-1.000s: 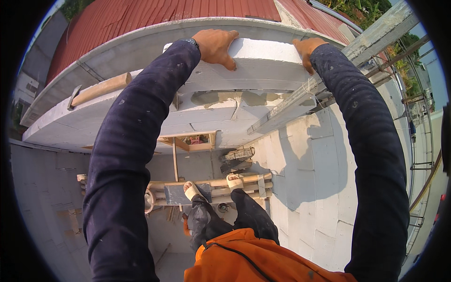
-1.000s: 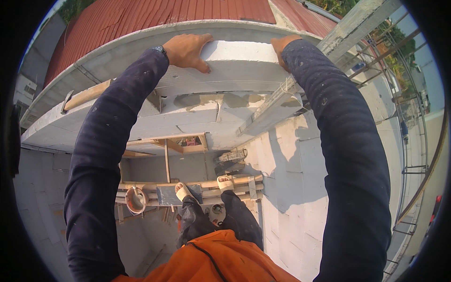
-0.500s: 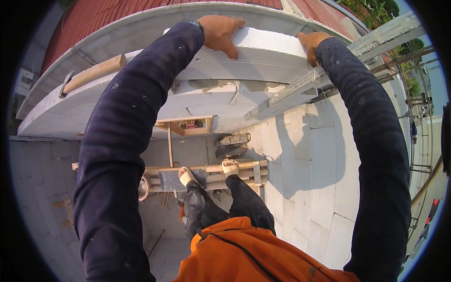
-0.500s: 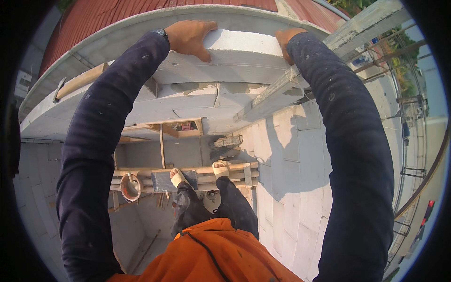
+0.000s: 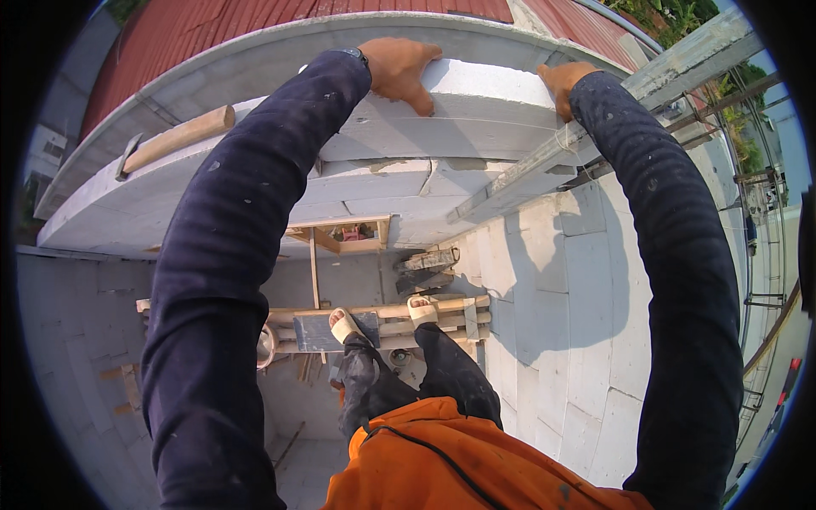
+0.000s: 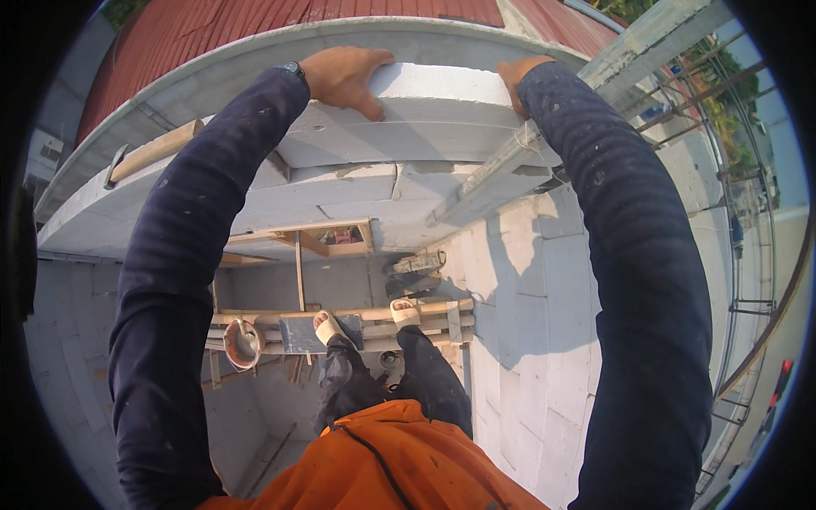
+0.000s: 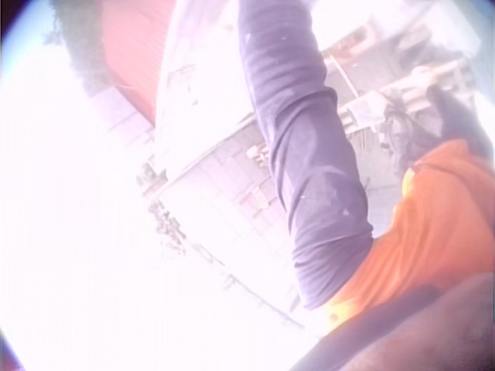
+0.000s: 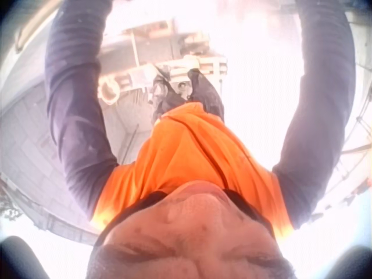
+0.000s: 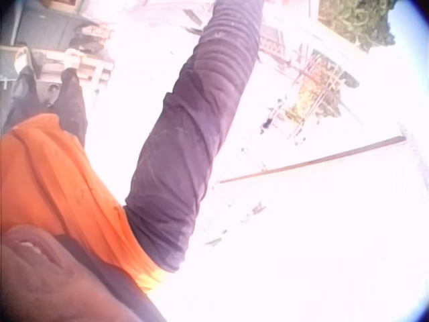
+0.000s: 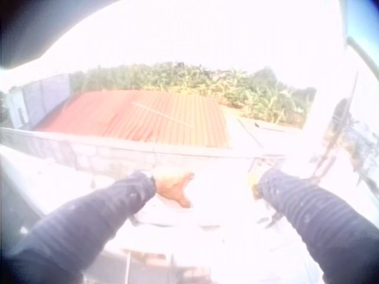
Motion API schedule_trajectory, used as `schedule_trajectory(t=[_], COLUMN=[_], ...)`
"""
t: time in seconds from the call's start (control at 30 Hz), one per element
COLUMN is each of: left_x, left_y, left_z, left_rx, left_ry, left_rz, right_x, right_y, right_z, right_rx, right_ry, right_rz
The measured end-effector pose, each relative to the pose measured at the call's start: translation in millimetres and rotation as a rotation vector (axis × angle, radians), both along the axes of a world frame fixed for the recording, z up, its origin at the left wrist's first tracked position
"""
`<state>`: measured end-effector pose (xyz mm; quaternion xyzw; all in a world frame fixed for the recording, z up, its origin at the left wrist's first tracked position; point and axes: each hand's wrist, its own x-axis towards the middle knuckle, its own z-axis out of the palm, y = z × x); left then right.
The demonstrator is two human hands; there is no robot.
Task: The person applies mortar to a wall section using a trowel, places a lightweight concrete block, taps it into position using a hammer, and secures it to a rebar column with wire.
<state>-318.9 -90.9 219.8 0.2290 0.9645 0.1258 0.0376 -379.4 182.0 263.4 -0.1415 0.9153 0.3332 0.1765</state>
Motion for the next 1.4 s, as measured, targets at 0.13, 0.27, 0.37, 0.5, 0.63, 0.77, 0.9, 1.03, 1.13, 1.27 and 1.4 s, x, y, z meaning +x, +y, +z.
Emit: schedule_trajectory(t=[0.13, 0.27, 0.37, 0.5, 0.63, 0.77, 0.9, 1.03, 1.13, 1.27, 1.4], left_x=[4.3, 5.4, 4.6, 2.7, 6.7, 7.7, 2.8, 7.4, 27.4, 57.6, 56.1], left_y=[0.2, -3.0, -6.8, 7.6, 9.0, 10.9, -37.1, -70.6, -73.9, -62.5, -67.0], left_z=[-1.8, -3.8, -7.3, -11.8, -15.0, -3.9, -27.5, -17.5, 5.2, 21.4, 8.0], left_rx=[0.023, 0.013, 0.017, -0.025, -0.069, -0.024, 0.15, 0.126, -0.065, -0.178, -0.252], left_ry=[0.001, -0.033, -0.049, -0.026, -0.029, -0.103, -0.215, -0.327, -0.268, -0.267, -0.108], left_rz=[0.024, 0.034, 0.05, 0.019, 0.032, 0.029, 0.185, 0.313, 0.237, 0.218, 0.117], right_x=[-2.1, -2.4, -2.7, -24.0, -13.7, 68.2, 173.9, 175.1, 133.0, 74.5, 43.9], right_y=[-1.6, -4.6, -11.0, 6.2, -20.1, 1.3, 56.6, 174.3, 239.8, 241.1, 228.0], right_z=[-2.9, -9.1, -7.7, -6.2, 39.8, 75.1, 33.4, -122.0, -234.8, -294.4, -307.2], right_rx=[0.023, 0.055, 0.06, 0.088, -0.255, -1.012, -1.625, -1.65, -1.822, -2.098, -2.142], right_ry=[0.011, 0.036, 0.005, -0.008, 0.165, 0.231, -0.1, -0.288, 0.099, 0.359, 0.464], right_rz=[-0.006, 0.002, -0.015, 0.047, 0.281, 0.534, 0.169, -0.617, -1.0, -1.062, -1.069])
